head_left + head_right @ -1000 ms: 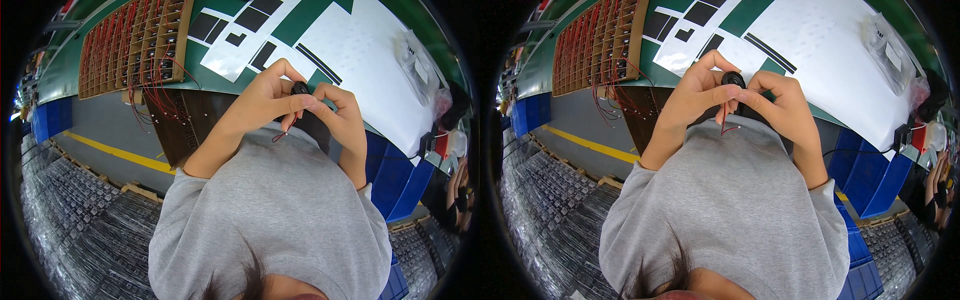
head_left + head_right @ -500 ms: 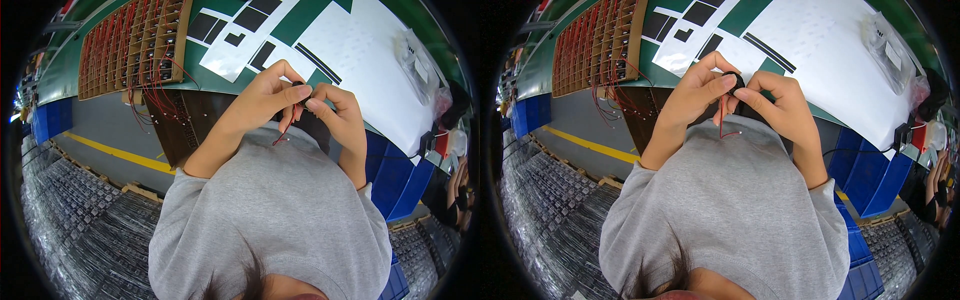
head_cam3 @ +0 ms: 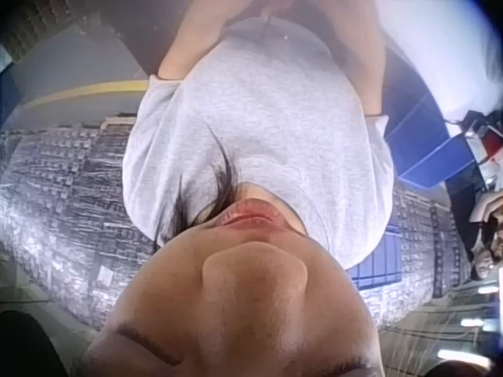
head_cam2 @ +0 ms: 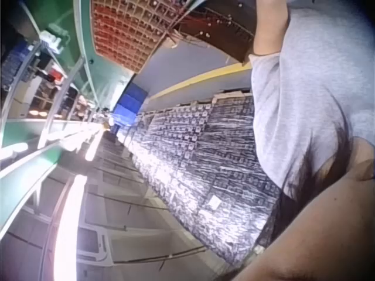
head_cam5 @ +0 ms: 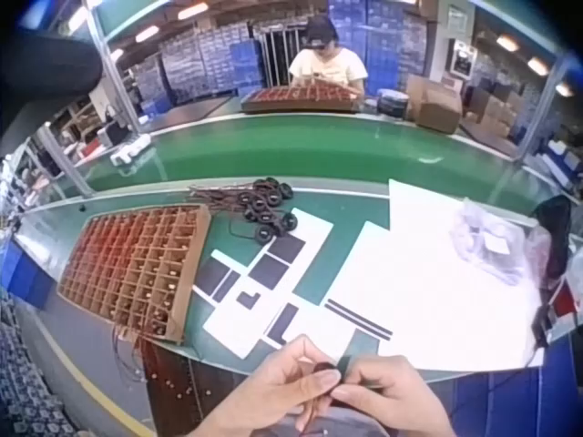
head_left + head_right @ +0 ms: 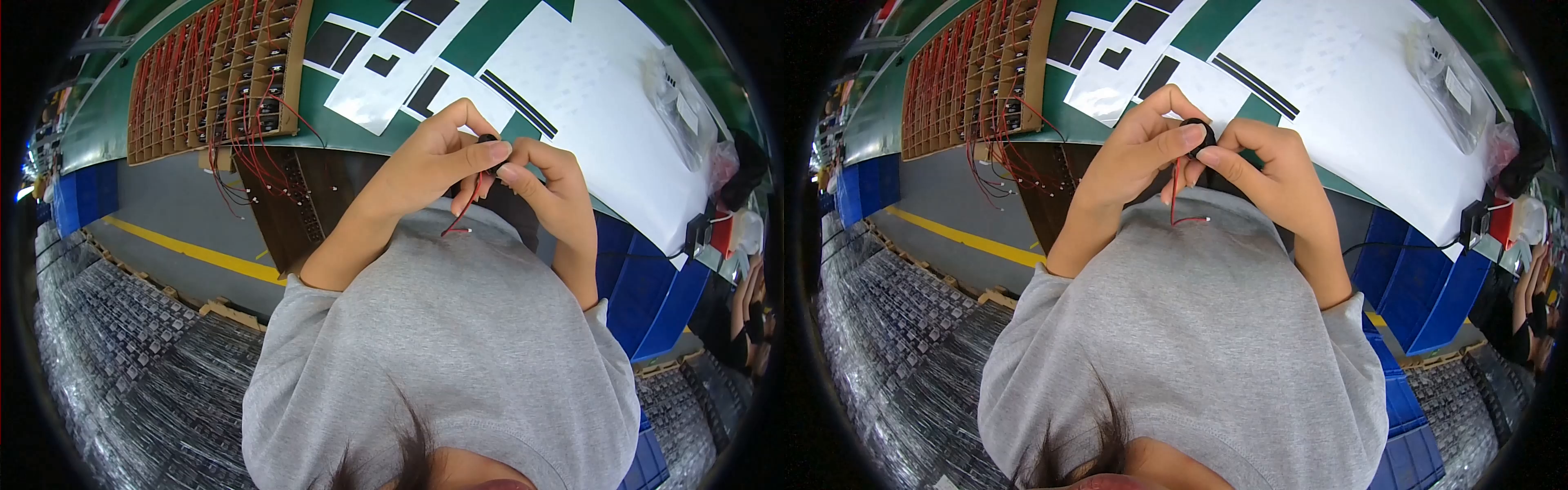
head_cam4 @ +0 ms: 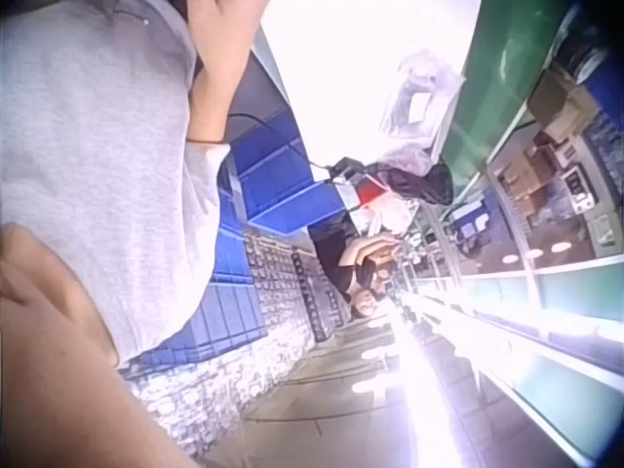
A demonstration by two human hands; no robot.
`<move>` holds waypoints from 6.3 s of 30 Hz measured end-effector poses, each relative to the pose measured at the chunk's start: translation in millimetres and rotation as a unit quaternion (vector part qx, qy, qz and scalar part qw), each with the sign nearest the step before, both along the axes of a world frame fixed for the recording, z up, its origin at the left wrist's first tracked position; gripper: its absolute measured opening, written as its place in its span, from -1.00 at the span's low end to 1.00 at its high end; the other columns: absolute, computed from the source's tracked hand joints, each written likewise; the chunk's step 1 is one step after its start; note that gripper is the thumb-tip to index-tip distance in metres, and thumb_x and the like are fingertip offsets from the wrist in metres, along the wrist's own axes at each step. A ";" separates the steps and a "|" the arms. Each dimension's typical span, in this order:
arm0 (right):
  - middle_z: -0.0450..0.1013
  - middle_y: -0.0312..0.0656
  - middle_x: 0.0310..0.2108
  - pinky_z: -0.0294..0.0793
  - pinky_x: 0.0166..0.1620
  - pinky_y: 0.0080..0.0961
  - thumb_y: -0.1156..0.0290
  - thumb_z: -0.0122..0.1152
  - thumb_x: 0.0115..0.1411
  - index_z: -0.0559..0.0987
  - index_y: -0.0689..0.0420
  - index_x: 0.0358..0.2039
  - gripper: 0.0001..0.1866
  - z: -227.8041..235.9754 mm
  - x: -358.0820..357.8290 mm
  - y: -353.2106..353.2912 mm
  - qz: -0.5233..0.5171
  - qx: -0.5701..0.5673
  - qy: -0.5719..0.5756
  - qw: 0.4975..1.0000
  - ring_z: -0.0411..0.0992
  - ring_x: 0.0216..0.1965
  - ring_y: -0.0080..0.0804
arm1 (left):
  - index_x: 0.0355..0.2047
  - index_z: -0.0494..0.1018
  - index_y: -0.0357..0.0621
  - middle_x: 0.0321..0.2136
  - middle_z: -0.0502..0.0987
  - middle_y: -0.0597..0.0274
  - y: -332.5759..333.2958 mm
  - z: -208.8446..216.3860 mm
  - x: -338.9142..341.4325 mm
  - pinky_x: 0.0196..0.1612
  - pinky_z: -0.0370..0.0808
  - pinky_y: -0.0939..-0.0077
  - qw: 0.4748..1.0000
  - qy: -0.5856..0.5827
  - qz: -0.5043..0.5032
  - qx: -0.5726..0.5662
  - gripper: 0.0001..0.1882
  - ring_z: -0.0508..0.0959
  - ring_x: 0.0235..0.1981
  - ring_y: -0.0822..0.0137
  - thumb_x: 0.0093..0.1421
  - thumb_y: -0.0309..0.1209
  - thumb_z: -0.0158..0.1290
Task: Assembling small electronic buzzer or speaker components on a factory production line.
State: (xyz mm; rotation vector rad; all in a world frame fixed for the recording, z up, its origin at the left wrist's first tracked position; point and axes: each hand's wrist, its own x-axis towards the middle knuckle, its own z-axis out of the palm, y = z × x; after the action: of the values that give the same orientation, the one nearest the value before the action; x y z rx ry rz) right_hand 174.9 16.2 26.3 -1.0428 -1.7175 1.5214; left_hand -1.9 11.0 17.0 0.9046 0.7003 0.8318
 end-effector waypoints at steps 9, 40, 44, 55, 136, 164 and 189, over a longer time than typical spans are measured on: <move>0.30 -0.29 -0.70 0.19 -0.51 -0.70 0.39 0.12 0.03 0.40 0.26 -0.64 -0.77 2.2 -1.0 2.3 0.000 0.023 -0.013 1.000 0.21 -0.61 -0.63 | -0.42 0.20 -0.24 -0.73 0.39 0.12 1.0 0.9 -0.8 -0.79 0.22 0.74 1.000 -0.007 0.004 -0.021 -0.75 0.34 -0.87 0.49 0.17 -0.28 -0.10; 0.34 -0.29 -0.66 0.25 -0.46 -0.70 0.39 0.14 0.01 0.41 0.25 -0.59 -0.81 2.0 -7.5 0.5 -0.055 0.038 -0.044 0.997 0.25 -0.59 -0.62 | -0.36 0.29 -0.29 -0.63 0.46 0.15 0.3 1.6 -2.8 -0.71 0.28 0.77 0.998 0.055 0.037 -0.006 -0.70 0.39 -0.76 0.55 0.06 -0.31 0.05; 0.35 -0.28 -0.65 0.26 -0.43 -0.70 0.40 0.13 0.01 0.42 0.25 -0.57 -0.82 1.9 -6.0 2.1 -0.054 0.056 -0.043 0.996 0.27 -0.57 -0.62 | -0.39 0.32 -0.28 -0.65 0.44 0.21 -0.3 1.4 -1.2 -0.69 0.28 0.79 0.997 0.044 0.063 -0.001 -0.73 0.38 -0.76 0.56 0.06 -0.32 0.05; 0.34 -0.30 -0.66 0.22 -0.46 -0.71 0.41 0.10 0.05 0.42 0.24 -0.56 -0.83 0.1 -4.0 1.8 -0.038 0.019 -0.010 0.999 0.24 -0.57 -0.64 | -0.34 0.23 -0.26 -0.68 0.42 0.18 -1.9 2.3 -2.4 -0.73 0.28 0.75 0.995 0.029 0.090 -0.029 -0.72 0.36 -0.78 0.54 0.07 -0.35 0.03; 0.36 -0.28 -0.65 0.30 -0.39 -0.67 0.36 0.15 0.01 0.42 0.25 -0.58 -0.78 1.2 -3.2 3.1 -0.011 0.028 -0.025 0.999 0.32 -0.53 -0.59 | -0.38 0.29 -0.28 -0.72 0.41 0.25 -0.3 1.3 -0.6 -0.75 0.21 0.80 0.999 0.022 0.039 0.008 -0.74 0.33 -0.81 0.60 0.06 -0.34 0.04; 0.38 -0.26 -0.63 0.29 -0.43 -0.68 0.38 0.14 0.02 0.44 0.26 -0.57 -0.81 2.7 -0.5 3.9 0.002 0.039 -0.024 0.999 0.32 -0.54 -0.59 | -0.38 0.30 -0.27 -0.74 0.40 0.27 0.2 -1.6 0.2 -0.75 0.17 0.82 0.999 0.026 0.035 -0.008 -0.71 0.34 -0.83 0.60 0.04 -0.30 0.07; 0.36 -0.28 -0.65 0.25 -0.46 -0.68 0.36 0.15 0.00 0.44 0.25 -0.58 -0.79 4.1 -5.2 2.4 -0.009 0.012 -0.033 0.999 0.27 -0.57 -0.61 | -0.42 0.32 -0.28 -0.75 0.39 0.25 -1.7 0.2 -2.9 -0.78 0.17 0.80 0.999 0.006 0.040 -0.022 -0.78 0.33 -0.84 0.58 0.10 -0.33 -0.01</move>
State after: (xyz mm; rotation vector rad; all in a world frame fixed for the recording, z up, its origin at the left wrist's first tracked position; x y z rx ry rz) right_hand 169.7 18.7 30.4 -1.1048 -1.7619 1.4656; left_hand -4.8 9.3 17.2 0.8470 0.7674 0.8786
